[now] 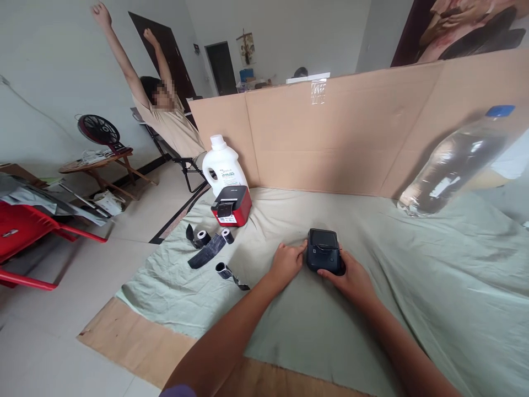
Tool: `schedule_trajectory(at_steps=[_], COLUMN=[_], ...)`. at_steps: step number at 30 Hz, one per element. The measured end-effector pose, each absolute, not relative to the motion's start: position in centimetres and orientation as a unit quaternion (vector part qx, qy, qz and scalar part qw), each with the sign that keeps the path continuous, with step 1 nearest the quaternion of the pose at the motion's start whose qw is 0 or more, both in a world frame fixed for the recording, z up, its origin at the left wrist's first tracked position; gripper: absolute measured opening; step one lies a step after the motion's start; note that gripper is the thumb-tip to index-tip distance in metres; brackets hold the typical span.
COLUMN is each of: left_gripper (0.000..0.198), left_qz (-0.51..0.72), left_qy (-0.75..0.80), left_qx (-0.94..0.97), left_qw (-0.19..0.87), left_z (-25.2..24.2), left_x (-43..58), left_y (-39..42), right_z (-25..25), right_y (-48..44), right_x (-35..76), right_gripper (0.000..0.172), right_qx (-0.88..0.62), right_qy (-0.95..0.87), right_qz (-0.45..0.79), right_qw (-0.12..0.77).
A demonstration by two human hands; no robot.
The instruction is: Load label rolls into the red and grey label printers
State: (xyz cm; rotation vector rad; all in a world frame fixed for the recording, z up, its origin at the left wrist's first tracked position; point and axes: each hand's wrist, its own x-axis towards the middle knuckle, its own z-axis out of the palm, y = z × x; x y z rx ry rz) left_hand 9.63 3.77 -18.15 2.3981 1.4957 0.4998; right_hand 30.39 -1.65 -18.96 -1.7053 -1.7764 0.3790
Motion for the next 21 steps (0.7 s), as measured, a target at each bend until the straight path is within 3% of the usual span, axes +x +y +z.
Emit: schedule_trajectory(at_steps=[9, 16, 21], left_gripper=[0.052, 0.052, 0.052], left_qz=[0.141, 0.138, 0.148], left_qy=[0.521, 0.515, 0.514], left_qx=[0.834, 0.836, 0.833], left_qw=[0.116, 0.128, 0.138], left_z=[-17.56, -17.37, -17.34], left_x=[9.84, 9.75, 9.64], left_y=[3.53, 3.65, 3.66], right_z=[-18.81, -18.24, -18.03], right_y=[-1.52, -1.57, -1.65], right_x=[30.42, 30.28, 30.24], right_gripper=[0.086, 0.076, 0.087], right_qx=[-0.656, -0.655, -0.652], right_qy=[-0.664, -0.666, -0.665], right_qz=[0.172, 0.176, 0.178], right_qw=[0.314, 0.310, 0.317])
